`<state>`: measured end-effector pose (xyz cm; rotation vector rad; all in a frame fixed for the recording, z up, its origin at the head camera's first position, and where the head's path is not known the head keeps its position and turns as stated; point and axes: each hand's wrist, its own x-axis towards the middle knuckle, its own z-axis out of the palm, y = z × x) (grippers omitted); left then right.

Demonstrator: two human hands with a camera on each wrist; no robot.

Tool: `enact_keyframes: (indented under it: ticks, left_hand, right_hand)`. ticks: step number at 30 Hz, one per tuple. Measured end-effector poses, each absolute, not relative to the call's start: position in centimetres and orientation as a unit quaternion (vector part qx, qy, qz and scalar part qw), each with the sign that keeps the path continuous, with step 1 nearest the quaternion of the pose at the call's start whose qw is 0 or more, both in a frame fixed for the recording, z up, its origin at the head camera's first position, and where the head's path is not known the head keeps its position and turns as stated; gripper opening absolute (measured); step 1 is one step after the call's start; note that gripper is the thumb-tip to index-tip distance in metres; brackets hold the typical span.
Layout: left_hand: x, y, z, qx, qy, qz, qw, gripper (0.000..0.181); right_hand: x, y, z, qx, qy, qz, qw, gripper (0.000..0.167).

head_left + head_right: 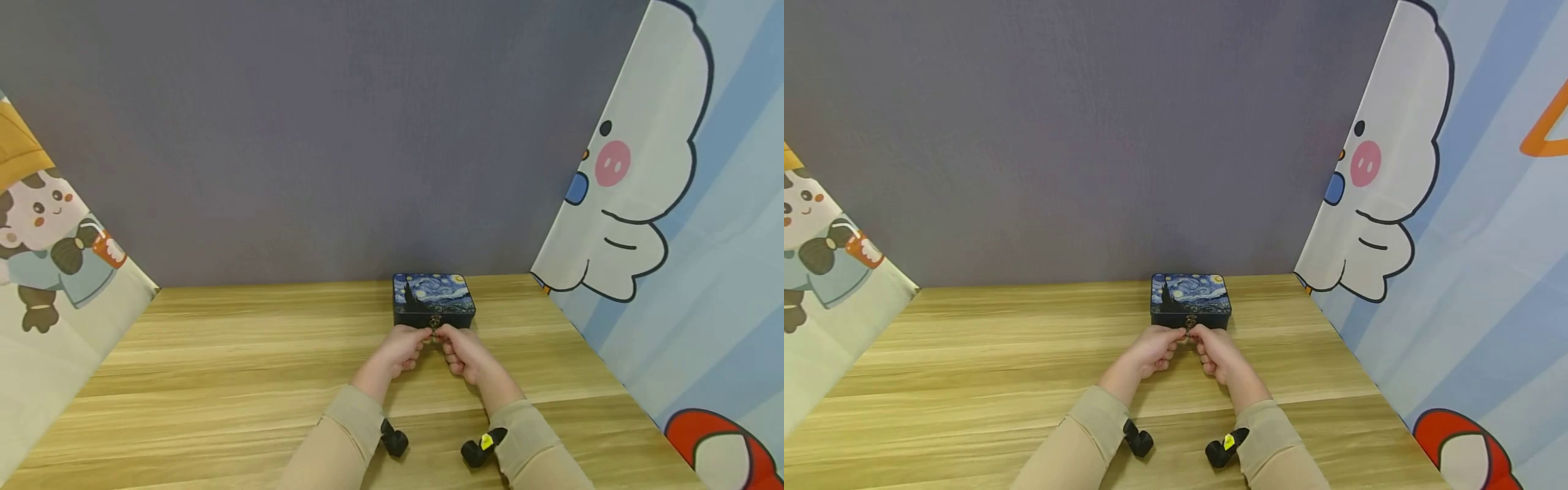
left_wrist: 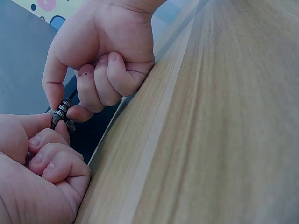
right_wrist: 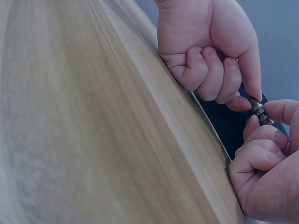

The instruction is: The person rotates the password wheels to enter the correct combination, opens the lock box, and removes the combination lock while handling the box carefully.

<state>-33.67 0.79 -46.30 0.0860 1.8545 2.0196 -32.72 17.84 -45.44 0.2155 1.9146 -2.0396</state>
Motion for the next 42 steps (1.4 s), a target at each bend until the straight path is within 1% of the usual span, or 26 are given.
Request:
enact_keyframes:
  ticks: [8,15,20,25,33,42]
  left_hand:
    - [-33.58,0.77,-46.27,0.032,0.663,0.721,0.199,0.036]
    - [-33.49,0.8,-46.21,0.03,0.667,0.718,0.195,0.037]
    - [-33.5,0.83,-46.17,0.03,0.668,0.718,0.193,0.037]
    - [-33.45,0.8,-46.14,0.029,0.67,0.716,0.194,0.037]
    - [-33.48,0.76,-46.14,0.026,0.671,0.715,0.195,0.038]
    - [-33.36,0.74,-45.98,0.028,0.665,0.719,0.2,0.037]
  right_hand:
    - [-32.64,17.97,-45.31,0.076,0.669,-0.719,0.172,0.024]
    - [-32.61,18.1,-45.26,0.075,0.667,-0.721,0.171,0.034]
    - [-32.51,18.37,-44.9,0.077,0.656,-0.731,0.174,0.025]
    - [-32.47,18.57,-44.67,0.075,0.65,-0.735,0.176,0.033]
    - [-32.36,18.47,-44.5,0.078,0.66,-0.726,0.175,0.035]
    - [-32.43,18.08,-44.89,0.079,0.667,-0.722,0.167,0.028]
